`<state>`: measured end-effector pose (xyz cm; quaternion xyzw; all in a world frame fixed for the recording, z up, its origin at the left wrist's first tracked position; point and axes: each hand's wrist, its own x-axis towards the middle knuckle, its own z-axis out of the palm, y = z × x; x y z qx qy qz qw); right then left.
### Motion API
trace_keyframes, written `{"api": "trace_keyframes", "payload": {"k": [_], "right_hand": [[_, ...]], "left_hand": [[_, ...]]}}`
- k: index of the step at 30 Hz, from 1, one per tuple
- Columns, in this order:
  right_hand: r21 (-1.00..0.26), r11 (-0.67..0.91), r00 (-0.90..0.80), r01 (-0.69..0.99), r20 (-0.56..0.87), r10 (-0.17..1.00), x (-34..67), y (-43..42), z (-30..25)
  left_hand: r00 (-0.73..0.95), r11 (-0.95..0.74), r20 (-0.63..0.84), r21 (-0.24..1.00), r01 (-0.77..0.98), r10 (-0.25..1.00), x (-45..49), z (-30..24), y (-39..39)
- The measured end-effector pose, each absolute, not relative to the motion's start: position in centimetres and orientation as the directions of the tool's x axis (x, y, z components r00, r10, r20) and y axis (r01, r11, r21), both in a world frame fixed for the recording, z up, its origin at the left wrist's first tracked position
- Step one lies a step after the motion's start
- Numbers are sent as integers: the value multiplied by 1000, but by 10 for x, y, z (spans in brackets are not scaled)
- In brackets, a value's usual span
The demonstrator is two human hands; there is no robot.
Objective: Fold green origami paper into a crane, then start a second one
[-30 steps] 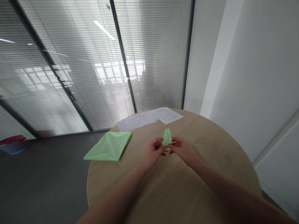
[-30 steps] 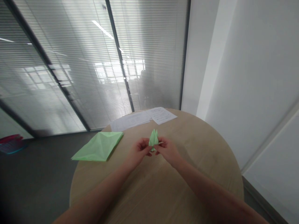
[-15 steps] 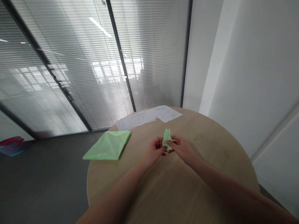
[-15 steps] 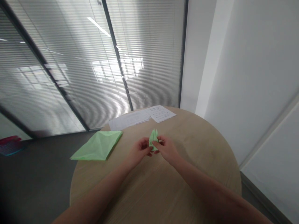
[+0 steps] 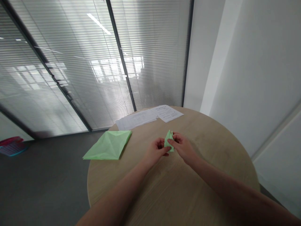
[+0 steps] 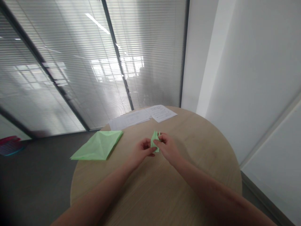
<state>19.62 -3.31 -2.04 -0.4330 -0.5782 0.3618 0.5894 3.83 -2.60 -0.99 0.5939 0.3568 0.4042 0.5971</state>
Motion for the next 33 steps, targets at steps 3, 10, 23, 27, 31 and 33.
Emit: {"api": "trace_keyframes", "payload": {"k": [3, 10, 23, 27, 31, 33], "right_hand": [[-950, 311, 65, -22, 310, 949, 194, -35, -19], [-963, 195, 126, -186, 173, 977, 196, -34, -19], [-952, 103, 78, -288, 84, 993, 202, -32, -15], [-967, 108, -43, -231, 121, 992, 202, -34, -14], [-983, 116, -156, -143, 138, 978, 200, -36, -18], [-982, 117, -201, -145, 145, 969, 197, -35, -21]], "left_hand": [[399, -37, 53, 998, -47, 915, 40, -12, -25], [423, -46, 29, 998, 31, 906, 41, -15, -25], [418, -36, 29, 999, 10, 908, 40, -18, -23], [354, -60, 66, 998, -28, 933, 34, -12, -21], [296, -98, 103, 995, -30, 950, 28, -4, -20], [269, -106, 111, 994, -35, 957, 27, -2, -19]]}}
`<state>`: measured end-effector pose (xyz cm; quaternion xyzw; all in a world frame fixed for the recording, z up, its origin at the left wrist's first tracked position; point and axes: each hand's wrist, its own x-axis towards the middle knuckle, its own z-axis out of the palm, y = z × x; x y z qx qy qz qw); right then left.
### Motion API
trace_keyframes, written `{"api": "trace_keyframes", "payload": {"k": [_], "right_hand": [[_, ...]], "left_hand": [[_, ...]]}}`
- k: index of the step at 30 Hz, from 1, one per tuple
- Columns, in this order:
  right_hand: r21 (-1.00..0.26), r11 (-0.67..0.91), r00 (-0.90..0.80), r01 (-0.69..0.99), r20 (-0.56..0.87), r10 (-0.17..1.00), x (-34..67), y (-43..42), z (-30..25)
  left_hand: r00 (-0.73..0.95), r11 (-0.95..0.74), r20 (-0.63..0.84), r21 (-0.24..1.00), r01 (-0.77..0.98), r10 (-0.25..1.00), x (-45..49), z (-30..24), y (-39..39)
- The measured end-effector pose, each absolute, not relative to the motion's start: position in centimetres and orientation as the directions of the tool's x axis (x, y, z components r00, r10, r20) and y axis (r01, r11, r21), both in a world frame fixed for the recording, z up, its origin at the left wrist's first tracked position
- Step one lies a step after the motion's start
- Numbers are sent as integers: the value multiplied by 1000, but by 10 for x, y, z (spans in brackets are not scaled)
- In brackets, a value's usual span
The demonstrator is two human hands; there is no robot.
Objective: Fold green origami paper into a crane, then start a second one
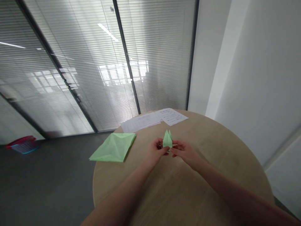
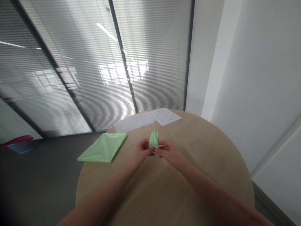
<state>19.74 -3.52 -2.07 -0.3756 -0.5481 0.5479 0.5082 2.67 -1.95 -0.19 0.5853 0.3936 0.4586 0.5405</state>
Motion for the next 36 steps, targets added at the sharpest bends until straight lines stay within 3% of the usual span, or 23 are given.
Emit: {"api": "trace_keyframes", "payload": {"k": [7, 15, 22, 30, 36], "right_hand": [[-973, 139, -204, -187, 177, 963, 195, -33, -23], [-973, 75, -111, -219, 101, 989, 199, -31, -26], [-973, 55, -112, -225, 81, 990, 199, -34, -23], [-981, 144, -163, -132, 164, 973, 201, -37, -16], [-977, 147, -134, -154, 168, 977, 199, -32, -23]], "left_hand": [[297, -76, 113, 988, -134, 948, 28, 1, -22], [319, -34, 89, 984, -177, 944, 23, 0, -22], [316, -53, 84, 993, -105, 945, 21, 7, -23], [329, -87, 77, 996, 14, 941, 20, 1, -18], [327, -89, 84, 996, -1, 941, 20, -3, -14]]}}
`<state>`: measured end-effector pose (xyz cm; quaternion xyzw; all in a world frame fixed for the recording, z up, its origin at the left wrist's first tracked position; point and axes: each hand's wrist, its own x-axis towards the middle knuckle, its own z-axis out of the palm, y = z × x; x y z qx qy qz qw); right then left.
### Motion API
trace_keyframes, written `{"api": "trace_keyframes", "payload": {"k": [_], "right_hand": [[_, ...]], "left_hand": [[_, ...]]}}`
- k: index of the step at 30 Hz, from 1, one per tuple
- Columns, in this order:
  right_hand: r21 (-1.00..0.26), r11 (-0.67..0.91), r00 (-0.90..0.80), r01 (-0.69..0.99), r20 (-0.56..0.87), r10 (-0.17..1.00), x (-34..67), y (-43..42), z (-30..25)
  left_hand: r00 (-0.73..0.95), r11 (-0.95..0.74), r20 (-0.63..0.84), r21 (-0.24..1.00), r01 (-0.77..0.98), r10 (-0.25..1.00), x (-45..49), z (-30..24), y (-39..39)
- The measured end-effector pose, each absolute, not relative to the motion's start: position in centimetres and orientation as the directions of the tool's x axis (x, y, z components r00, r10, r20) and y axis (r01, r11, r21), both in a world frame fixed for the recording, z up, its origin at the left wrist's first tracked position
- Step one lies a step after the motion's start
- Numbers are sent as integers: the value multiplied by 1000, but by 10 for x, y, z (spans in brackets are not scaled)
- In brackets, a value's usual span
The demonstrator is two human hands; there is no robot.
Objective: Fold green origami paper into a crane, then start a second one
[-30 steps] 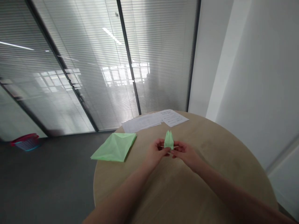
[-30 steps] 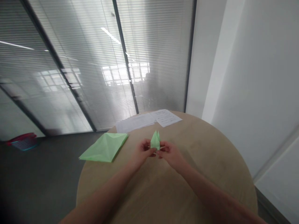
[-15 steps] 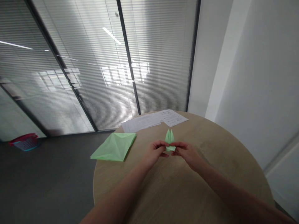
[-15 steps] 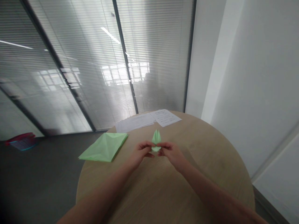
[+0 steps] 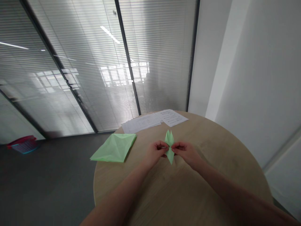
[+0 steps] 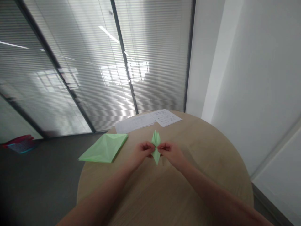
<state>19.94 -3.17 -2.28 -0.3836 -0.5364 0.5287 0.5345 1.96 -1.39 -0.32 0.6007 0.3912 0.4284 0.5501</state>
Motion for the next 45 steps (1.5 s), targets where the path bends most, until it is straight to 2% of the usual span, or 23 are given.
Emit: {"api": "trace_keyframes", "payload": {"k": [6, 11, 14, 18, 22, 25, 30, 33, 36, 38, 45], "right_hand": [[-964, 209, -49, -163, 219, 974, 199, -31, -21], [-957, 279, -27, -84, 282, 959, 197, -29, -24], [-951, 309, -56, -24, 310, 949, 195, -30, -26], [-930, 360, -62, 77, 356, 932, 196, -33, -23], [-896, 397, -44, 197, 397, 917, 201, -36, -21], [-866, 430, -63, 255, 429, 901, 202, -37, -20], [-840, 472, -104, 268, 462, 881, 201, -38, -21], [-841, 466, -31, 275, 477, 879, 200, -38, -20], [-865, 429, 101, 259, 466, 879, 199, -36, -21], [-893, 398, 123, 210, 428, 896, 198, -34, -22], [-966, 218, -31, -137, 224, 974, 195, -30, -26]], "left_hand": [[300, -146, 127, 988, 43, 946, 21, -1, -17], [249, -388, 337, 901, 195, 908, 23, -5, -16], [231, -432, 377, 862, 267, 897, 24, -7, -16], [278, -366, 297, 899, 240, 914, 24, -7, -15], [377, -276, 242, 960, 37, 894, 24, -7, -13], [376, -216, 223, 974, -62, 899, 24, -8, -10], [317, -111, 123, 992, -57, 940, 23, -7, -10], [301, -110, 119, 993, -46, 946, 24, -3, -13], [289, -114, 125, 992, -53, 949, 26, -1, -16], [283, -113, 124, 992, -56, 951, 27, -1, -17], [264, -108, 128, 990, -88, 956, 28, 0, -20]]}}
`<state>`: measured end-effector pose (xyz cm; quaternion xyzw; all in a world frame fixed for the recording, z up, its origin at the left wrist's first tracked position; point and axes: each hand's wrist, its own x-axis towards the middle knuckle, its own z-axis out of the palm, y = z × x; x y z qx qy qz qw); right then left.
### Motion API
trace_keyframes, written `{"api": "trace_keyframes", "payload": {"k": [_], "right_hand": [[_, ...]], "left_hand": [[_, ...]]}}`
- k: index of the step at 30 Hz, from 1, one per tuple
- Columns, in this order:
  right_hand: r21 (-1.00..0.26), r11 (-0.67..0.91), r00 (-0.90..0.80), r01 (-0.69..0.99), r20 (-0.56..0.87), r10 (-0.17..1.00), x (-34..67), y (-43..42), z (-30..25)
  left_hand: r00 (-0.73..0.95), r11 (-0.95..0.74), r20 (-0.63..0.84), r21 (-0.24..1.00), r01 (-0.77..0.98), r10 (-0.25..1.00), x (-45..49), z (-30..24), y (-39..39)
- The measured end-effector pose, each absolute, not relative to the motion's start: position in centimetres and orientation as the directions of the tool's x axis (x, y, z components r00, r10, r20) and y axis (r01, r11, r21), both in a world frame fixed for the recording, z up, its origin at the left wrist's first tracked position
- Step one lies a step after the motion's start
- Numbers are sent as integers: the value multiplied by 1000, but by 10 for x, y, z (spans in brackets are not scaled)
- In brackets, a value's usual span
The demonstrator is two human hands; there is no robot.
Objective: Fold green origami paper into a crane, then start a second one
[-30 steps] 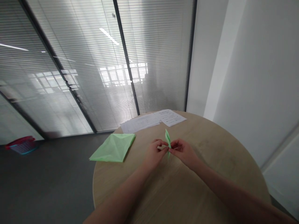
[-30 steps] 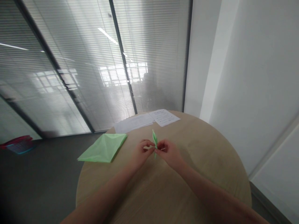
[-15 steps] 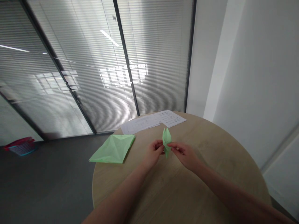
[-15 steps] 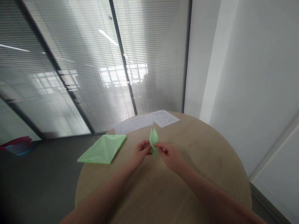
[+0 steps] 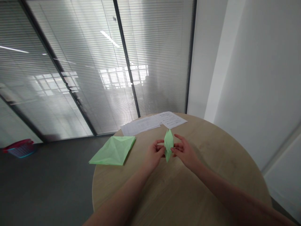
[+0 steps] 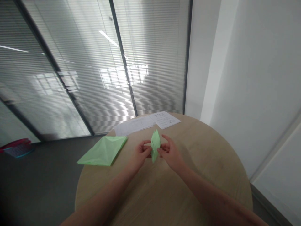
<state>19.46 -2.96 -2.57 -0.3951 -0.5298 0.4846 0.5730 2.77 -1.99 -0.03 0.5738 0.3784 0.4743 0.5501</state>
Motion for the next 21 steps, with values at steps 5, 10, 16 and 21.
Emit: {"api": "trace_keyframes", "payload": {"k": [5, 10, 16, 21], "right_hand": [[-949, 130, -29, -286, 144, 989, 193, -32, -21], [-956, 108, -23, -273, 119, 993, 192, -34, -19], [-964, 207, -39, -164, 216, 976, 191, -33, -22], [-957, 261, -33, -130, 267, 963, 190, -33, -24]], "left_hand": [[266, -129, 149, 987, -91, 952, 29, -2, -20], [236, -293, 295, 955, -44, 926, 28, -9, -18], [244, -332, 324, 943, -6, 914, 30, -10, -21], [231, -221, 223, 975, -33, 947, 31, -7, -20]]}}
